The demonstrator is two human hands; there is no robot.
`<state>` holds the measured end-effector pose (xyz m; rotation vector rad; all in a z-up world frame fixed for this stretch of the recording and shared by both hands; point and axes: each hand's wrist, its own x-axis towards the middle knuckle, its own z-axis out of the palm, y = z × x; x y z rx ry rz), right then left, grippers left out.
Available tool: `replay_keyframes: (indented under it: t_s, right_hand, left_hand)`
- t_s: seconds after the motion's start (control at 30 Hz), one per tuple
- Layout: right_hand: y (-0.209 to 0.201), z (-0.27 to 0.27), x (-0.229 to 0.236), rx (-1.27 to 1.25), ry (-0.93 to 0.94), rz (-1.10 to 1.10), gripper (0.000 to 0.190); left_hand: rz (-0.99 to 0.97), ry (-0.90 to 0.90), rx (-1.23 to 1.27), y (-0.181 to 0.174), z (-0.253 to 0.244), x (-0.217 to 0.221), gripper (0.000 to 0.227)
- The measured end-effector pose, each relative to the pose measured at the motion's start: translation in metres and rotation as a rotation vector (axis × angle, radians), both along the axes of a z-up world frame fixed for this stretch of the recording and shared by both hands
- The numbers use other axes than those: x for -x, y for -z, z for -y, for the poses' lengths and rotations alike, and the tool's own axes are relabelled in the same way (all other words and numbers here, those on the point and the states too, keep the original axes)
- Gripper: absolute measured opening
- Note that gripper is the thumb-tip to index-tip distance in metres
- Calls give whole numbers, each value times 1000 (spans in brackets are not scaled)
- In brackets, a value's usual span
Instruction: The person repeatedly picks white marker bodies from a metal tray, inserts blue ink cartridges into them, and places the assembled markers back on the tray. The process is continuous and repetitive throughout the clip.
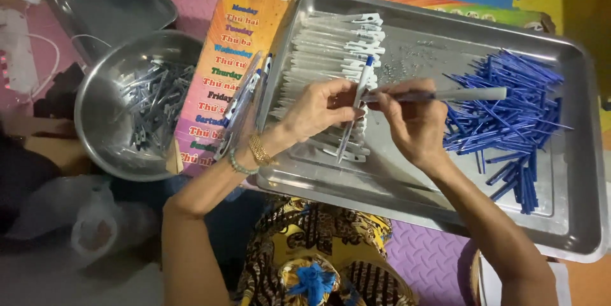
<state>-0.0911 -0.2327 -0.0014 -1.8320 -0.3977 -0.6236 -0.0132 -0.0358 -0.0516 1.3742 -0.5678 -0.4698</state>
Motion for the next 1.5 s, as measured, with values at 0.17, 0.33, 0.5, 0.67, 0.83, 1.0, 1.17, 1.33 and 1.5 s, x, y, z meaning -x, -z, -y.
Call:
replay_keyframes:
  t_s: [0.17,0.33,0.5,0.67,0.83,1.0,1.17,1.33,1.5]
  right_hand:
    - [6,-14,9,803,202,-281,17]
    - [63,27,-8,580,50,369,9]
    - [-5,32,-10,226,56,231,33]
    - [-25,22,-8,-62,-126,-315,45]
    - [24,29,-16,-426,-169,-437,23]
    - [1,42,-15,-574,-47,-506,22]
    - [-41,73,-14,-430,109,-463,28]
    - [-39,119,3,-576,295,-546,20]
    - [-7,173,39,-316,422,-637,20]
  left_hand:
    - [-44,-10,24,17,7,-7,35]
    - [-41,20,21,4,1,-13,32]
    - [-13,130,15,-17,-7,-5,33]
    - [-124,329,100,4,-7,-7,46]
    - [-107,400,91,-2,-6,-10,57]
    - [-135,452,76,-3,-7,-8,76]
    - [7,660,-129,-17,-13,-11,93]
    - [-59,642,-126,-26,-16,-8,93]
    - [-137,651,-142,-28,-16,-9,92]
